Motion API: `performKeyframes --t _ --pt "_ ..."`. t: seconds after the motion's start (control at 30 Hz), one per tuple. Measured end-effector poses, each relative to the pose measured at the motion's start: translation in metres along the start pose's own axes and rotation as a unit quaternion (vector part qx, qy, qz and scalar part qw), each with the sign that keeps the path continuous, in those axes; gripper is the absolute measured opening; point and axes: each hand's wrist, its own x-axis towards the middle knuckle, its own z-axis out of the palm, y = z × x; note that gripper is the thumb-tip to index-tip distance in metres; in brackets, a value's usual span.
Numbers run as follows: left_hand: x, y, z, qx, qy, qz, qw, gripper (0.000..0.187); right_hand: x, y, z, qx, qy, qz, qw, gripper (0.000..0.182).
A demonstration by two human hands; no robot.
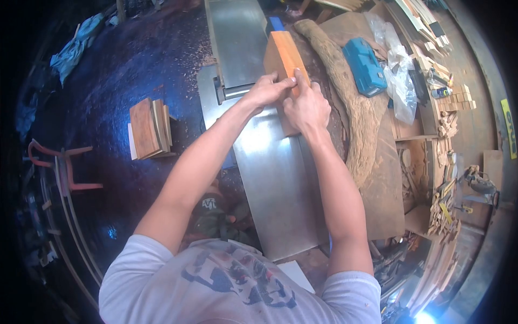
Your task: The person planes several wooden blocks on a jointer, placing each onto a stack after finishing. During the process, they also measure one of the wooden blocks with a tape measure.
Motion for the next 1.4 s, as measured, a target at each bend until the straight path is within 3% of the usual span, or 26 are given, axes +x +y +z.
performKeyframes --t 0.1,0.37,0.6,0.93,1.03,1.4 --pt "0.018 -0.005 -0.005 0.000 0.005 -0.002 1.000 0.063 0.011 -0.001 0.004 0.011 0.012 -0.010 1.000 0.080" --pt "0.038 -0.007 -0.016 0.029 0.032 0.022 0.999 0.047 0.027 -0.008 0.004 0.022 0.017 -0.015 1.000 0.077" --pt "0.063 -0.009 -0.030 0.011 0.017 0.012 1.000 0.047 0.045 -0.016 0.004 0.028 0.023 -0.022 0.999 0.072" --pt "0.074 0.005 -0.045 0.006 -0.003 0.004 1.000 0.061 0.069 -0.022 0.011 0.028 0.047 -0.030 0.998 0.065" --pt "0.078 0.006 -0.049 0.017 -0.005 0.005 1.000 0.062 0.075 -0.027 0.005 0.033 0.016 -0.009 0.999 0.073" --pt "0.101 0.008 -0.063 0.003 -0.007 0.021 1.000 0.062 0.099 -0.034 0.010 0.028 0.020 -0.013 0.999 0.071"
